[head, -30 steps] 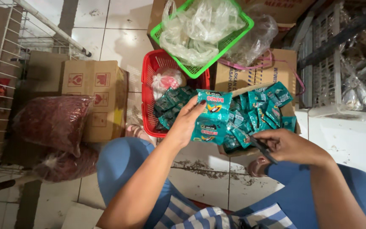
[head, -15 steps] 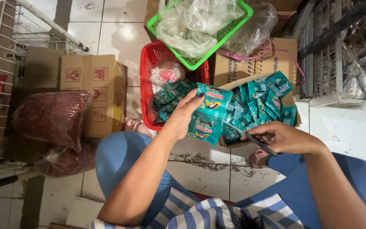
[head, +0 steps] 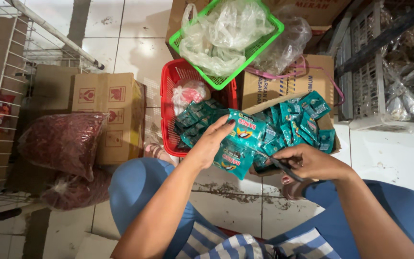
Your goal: The person cuts a strip of condiment sachets into individual packets using scissors and places them into a cardboard box.
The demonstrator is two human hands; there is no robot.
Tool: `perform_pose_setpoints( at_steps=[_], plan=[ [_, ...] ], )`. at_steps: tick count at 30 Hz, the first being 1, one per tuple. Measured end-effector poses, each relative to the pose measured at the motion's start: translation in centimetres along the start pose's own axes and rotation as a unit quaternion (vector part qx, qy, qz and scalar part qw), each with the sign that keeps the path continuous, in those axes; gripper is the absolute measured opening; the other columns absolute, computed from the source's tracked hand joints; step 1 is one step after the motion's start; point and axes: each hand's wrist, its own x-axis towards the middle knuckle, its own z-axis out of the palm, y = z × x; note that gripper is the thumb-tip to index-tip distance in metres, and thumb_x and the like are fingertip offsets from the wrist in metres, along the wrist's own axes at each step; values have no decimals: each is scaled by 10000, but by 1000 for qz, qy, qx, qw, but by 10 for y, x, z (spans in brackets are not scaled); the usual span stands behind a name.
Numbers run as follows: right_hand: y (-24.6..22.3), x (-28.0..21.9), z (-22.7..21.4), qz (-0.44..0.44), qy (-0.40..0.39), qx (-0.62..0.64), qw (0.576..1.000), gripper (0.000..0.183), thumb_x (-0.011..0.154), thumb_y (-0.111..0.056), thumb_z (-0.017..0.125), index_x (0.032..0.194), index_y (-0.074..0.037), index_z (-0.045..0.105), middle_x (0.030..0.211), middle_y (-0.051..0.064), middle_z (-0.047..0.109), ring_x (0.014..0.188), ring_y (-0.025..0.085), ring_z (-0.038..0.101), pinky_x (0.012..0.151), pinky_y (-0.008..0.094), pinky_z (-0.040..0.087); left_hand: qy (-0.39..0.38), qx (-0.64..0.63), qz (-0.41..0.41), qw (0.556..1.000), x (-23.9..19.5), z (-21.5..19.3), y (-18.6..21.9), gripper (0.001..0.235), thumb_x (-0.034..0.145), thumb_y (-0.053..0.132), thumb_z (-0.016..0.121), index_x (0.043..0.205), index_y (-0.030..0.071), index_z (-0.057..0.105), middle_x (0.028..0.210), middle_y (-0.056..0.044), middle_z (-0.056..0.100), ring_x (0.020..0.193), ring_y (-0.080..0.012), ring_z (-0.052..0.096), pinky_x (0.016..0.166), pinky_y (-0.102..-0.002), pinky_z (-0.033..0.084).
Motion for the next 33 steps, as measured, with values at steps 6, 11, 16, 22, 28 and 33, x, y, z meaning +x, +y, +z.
perform_pose_setpoints(
  at_steps=[6, 11, 16, 22, 28, 33],
  plan=[
    [-3, -1, 0, -7, -1, -53, 999, 632, 654, -80, 926, 1255, -45, 733, 1047, 47, 764, 904, 96, 649, 839, 272, 532, -33, -20, 12, 999, -3, 1, 2, 470, 1013, 303, 612, 1400, 40, 574, 1287, -37, 647, 1198, -137, 572, 1050, -305, 442],
    [1, -3, -2, 77, 23, -28, 996, 601, 682, -61, 887, 1262, -72, 731, 1021, 50, 781, 867, 111, 683, 810, 286, 575, -29, -5, 14, 999, -6, 5, 7, 464, 1015, 313, 601, 1395, 47, 579, 1287, -27, 651, 1193, -126, 576, 1046, -300, 447],
    [6, -1, 2, 44, 18, 32, 998, 562, 708, -42, 855, 1251, -49, 712, 1066, 43, 775, 882, 108, 706, 808, 296, 605, -36, -12, 16, 999, -7, 4, 4, 451, 1018, 302, 596, 1390, 49, 581, 1296, -38, 650, 1202, -140, 581, 1054, -309, 449],
    [2, -6, -5, -4, -22, 28, 999, 540, 687, -25, 880, 1212, -6, 755, 1087, 74, 774, 922, 103, 700, 836, 260, 590, -36, 23, -5, 999, -3, 0, -2, 497, 1018, 316, 594, 1433, 46, 558, 1356, -57, 617, 1282, -162, 522, 1097, -316, 393],
    [2, -10, -9, 68, -6, 67, 995, 494, 729, -39, 855, 1212, 19, 766, 1051, 146, 758, 813, 174, 687, 713, 325, 583, -41, 57, -16, 997, -2, -4, -3, 573, 1000, 362, 598, 1465, 36, 526, 1420, -68, 589, 1349, -168, 476, 1144, -313, 322],
    [-2, -6, -3, -10, -16, 5, 1000, 548, 680, -55, 877, 1207, 24, 747, 1114, 117, 759, 935, 161, 733, 841, 304, 614, -38, 77, -45, 995, -4, -6, -10, 629, 985, 379, 596, 1515, 64, 470, 1513, -60, 522, 1422, -164, 418, 1178, -309, 255]
  ],
)
